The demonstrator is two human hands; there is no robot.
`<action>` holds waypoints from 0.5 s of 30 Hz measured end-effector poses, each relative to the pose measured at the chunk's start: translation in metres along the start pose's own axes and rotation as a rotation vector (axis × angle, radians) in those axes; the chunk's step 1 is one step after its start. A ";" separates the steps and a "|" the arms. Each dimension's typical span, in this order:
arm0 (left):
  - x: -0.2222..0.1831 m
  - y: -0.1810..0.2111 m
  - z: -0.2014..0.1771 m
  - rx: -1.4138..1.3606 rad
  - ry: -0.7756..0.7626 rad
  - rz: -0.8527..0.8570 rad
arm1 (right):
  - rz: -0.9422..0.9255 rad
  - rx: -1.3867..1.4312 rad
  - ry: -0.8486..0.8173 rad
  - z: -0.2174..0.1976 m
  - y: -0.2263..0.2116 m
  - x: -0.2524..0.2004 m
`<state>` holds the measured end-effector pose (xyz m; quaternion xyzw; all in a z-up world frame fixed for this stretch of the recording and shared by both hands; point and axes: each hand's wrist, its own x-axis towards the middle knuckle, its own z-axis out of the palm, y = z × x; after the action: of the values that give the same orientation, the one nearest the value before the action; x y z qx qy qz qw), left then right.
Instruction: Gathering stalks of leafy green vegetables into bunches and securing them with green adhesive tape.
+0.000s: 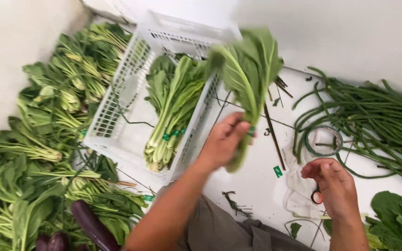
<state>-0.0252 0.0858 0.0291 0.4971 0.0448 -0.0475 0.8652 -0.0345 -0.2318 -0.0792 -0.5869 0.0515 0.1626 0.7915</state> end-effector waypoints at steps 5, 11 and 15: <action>-0.014 0.132 -0.041 0.868 0.145 0.444 | 0.076 -0.117 0.049 0.021 -0.007 -0.002; 0.006 0.131 -0.236 1.214 0.507 -0.121 | 0.125 -0.177 -0.040 0.040 -0.017 -0.005; -0.009 0.054 -0.354 1.504 0.384 -0.615 | 0.125 -0.216 -0.082 0.039 -0.007 0.000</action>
<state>-0.0380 0.4191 -0.1016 0.9073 0.2814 -0.2132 0.2286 -0.0365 -0.1964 -0.0609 -0.6570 0.0380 0.2402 0.7136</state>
